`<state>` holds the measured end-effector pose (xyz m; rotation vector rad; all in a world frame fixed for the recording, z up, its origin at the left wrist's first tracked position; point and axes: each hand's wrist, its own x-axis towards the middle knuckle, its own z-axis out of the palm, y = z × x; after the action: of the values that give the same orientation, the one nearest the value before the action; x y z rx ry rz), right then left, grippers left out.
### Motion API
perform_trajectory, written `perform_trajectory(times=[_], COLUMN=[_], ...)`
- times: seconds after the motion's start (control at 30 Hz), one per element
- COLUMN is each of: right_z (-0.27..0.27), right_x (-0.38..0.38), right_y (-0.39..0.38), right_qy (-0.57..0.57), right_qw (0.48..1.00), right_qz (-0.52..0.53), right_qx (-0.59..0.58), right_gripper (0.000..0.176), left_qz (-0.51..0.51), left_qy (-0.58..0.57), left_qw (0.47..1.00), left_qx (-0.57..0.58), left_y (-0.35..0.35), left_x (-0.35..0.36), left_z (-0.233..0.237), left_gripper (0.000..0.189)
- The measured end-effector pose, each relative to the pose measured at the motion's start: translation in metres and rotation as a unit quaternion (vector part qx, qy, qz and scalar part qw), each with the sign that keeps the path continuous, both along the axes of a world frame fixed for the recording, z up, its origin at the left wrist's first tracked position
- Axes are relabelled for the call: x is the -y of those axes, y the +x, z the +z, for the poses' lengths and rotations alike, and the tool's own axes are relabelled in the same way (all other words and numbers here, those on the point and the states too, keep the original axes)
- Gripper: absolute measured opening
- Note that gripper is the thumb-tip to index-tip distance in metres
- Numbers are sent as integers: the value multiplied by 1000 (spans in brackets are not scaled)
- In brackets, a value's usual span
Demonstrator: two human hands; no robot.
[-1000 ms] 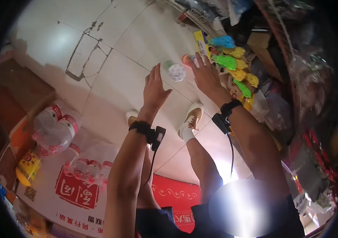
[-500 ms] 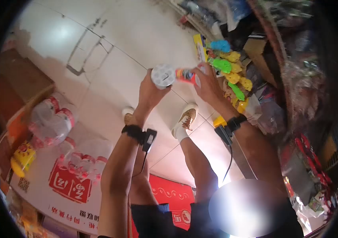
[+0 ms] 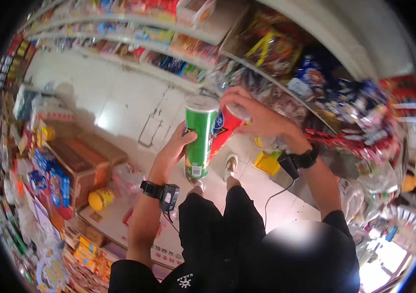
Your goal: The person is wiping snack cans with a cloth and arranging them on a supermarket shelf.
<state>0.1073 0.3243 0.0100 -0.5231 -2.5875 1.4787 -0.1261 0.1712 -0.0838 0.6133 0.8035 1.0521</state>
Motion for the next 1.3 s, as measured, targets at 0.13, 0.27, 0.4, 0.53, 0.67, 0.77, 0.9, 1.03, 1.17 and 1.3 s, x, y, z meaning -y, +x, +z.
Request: perform_trajectory(times=[0.13,0.27,0.4,0.53,0.67,0.77,0.9,1.03,1.17,1.3], right_z=[94,141,184,214,234,216,250,233,222,206], right_x=[8,30,24,1,-3,-16,-42,-110,-168,-232], right_y=[24,56,116,223,355,472,576,670,683,702], right_qy=[57,-176,-94,20,30,-67,-139,-131,133,-43], right_qw=[984,857,851,843,795,694,694,680,727,798], right_qz=[-125,-379,-420,-504,-583,-687,-664,-657,-661,-566], right_qx=[-114,-302,-300,-188,-167,-205,-242,-296,-130,-201], right_gripper=[86,75,59,52,60,61,51,44,51,56], left_qz=[32,34,23,-77,-101,-132,-158,-100,24,-64], left_qy=[68,168,230,314,256,186,83,157,257,302], left_qw=[996,984,972,933,951,960,975,977,962,933], left_qx=[39,35,-52,-157,-139,-162,-136,-102,-94,-184], left_y=[35,84,153,218,279,299,334,366,415,465], left_x=[-24,-71,-110,-160,-218,-275,-336,-400,-470,-488], left_z=[108,184,268,308,331,335,355,342,304,297], left_gripper=[81,70,64,53,50,52,48,49,50,38])
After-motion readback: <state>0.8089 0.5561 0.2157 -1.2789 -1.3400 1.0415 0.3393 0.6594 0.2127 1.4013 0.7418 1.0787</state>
